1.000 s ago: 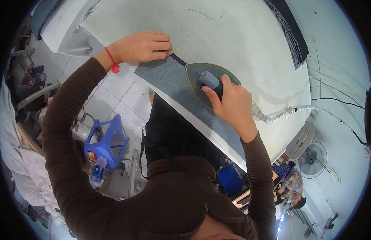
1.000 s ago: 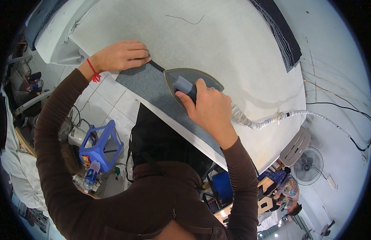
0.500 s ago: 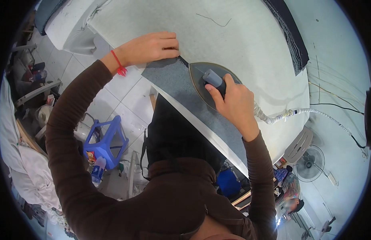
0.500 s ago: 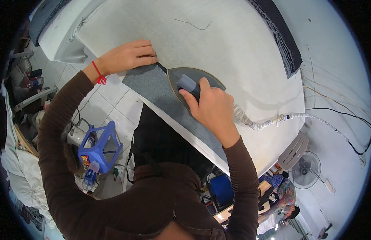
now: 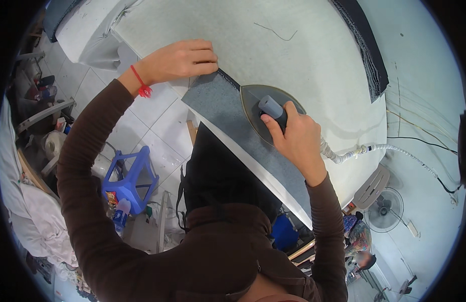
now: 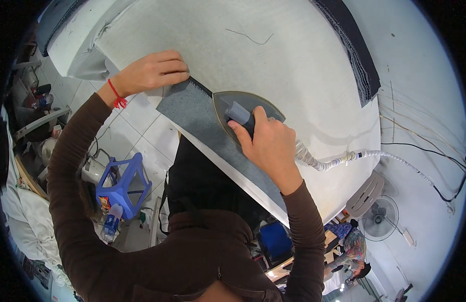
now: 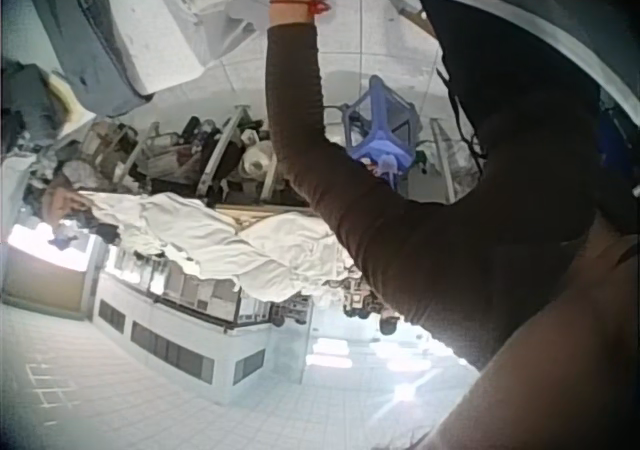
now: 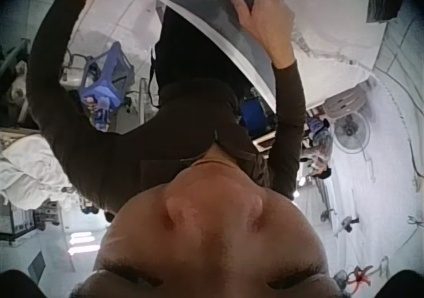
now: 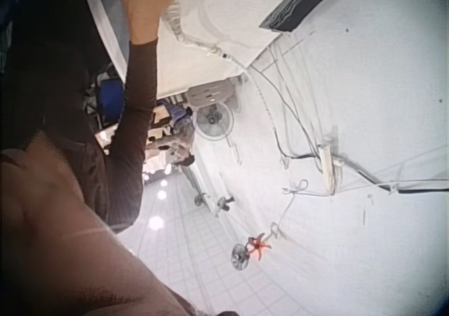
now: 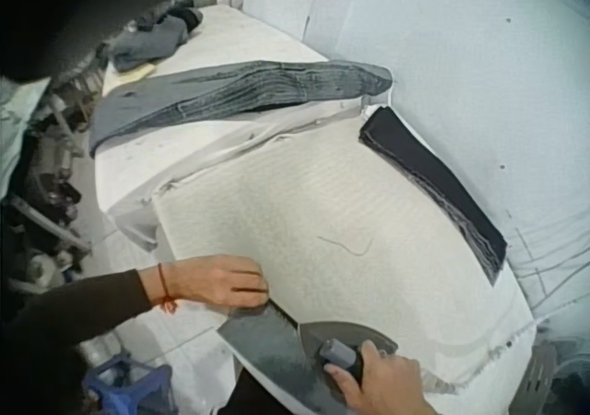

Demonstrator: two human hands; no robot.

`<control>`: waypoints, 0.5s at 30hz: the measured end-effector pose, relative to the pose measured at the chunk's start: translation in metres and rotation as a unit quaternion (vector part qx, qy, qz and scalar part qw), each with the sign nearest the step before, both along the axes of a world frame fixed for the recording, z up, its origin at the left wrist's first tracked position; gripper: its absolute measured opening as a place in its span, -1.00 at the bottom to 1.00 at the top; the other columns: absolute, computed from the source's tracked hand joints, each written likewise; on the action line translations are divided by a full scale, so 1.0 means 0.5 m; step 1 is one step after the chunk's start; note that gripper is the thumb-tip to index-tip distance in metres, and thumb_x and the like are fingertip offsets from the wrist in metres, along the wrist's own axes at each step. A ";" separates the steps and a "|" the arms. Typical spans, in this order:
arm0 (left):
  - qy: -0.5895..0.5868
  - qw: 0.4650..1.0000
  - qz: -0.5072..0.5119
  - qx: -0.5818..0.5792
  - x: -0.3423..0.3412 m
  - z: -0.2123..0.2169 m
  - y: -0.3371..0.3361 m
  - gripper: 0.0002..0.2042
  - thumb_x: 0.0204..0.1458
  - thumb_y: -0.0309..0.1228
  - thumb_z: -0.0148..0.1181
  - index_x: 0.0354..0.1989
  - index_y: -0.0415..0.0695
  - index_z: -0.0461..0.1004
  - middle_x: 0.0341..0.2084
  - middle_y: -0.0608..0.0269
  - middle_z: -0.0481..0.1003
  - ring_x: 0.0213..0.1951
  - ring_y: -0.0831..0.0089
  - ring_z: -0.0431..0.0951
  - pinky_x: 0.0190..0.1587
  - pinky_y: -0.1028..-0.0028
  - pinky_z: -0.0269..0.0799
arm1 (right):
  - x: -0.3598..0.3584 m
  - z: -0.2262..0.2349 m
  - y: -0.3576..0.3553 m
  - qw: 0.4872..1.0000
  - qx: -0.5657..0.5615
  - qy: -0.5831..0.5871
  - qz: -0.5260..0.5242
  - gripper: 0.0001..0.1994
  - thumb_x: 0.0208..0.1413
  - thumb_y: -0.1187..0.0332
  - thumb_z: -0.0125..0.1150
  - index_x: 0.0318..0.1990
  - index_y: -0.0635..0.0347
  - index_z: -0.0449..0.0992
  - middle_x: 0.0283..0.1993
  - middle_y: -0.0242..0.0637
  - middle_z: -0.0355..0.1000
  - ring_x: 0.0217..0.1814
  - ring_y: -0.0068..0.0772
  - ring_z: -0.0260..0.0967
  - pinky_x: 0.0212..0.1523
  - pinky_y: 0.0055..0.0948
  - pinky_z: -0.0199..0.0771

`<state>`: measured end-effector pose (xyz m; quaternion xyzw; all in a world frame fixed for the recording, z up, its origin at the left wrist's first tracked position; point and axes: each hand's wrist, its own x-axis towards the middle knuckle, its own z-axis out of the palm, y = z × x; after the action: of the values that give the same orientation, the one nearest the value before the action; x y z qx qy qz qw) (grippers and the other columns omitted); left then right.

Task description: The person irons a long strip of gray fabric on a white ironing board, repeatedly folding and pressing sections with a steam iron. They adjust the fabric edges and reposition the strip multiple times to ensure even pressing along its length.

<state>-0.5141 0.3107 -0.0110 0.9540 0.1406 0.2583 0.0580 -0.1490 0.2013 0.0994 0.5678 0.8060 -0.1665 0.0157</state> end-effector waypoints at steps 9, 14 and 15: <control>-0.052 0.999 -0.006 0.012 0.001 -0.018 0.002 -0.75 0.00 -0.49 0.45 -0.13 -0.27 0.67 -0.08 0.19 0.65 0.04 0.17 0.70 0.09 0.27 0.76 | -0.027 0.009 0.019 0.999 -0.039 -0.001 0.006 -0.46 0.42 -0.14 0.50 -0.12 0.22 0.52 -0.55 -0.09 0.58 -0.54 0.09 0.65 -0.51 -0.07 0.58; -0.046 0.999 -0.008 -0.010 -0.002 -0.021 -0.002 -0.75 -0.02 -0.50 0.48 -0.15 -0.29 0.70 -0.10 0.14 0.65 0.04 0.15 0.70 0.10 0.25 0.76 | -0.046 0.010 0.032 0.999 -0.046 0.002 0.007 -0.48 0.41 -0.13 0.51 -0.10 0.22 0.53 -0.55 -0.10 0.58 -0.55 0.08 0.65 -0.50 -0.09 0.60; -0.035 0.999 -0.015 -0.019 -0.006 -0.020 -0.002 -0.72 0.02 -0.50 0.48 -0.09 -0.32 0.71 -0.07 0.08 0.65 0.05 0.11 0.71 0.12 0.22 0.77 | -0.049 0.009 0.034 0.999 -0.046 0.001 0.008 -0.47 0.41 -0.13 0.51 -0.09 0.23 0.54 -0.55 -0.10 0.58 -0.55 0.07 0.66 -0.49 -0.10 0.61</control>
<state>-0.5172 0.3098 -0.0209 0.9452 0.1287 0.2877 0.0849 -0.1733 0.2184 0.1040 0.5598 0.8021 -0.2037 0.0419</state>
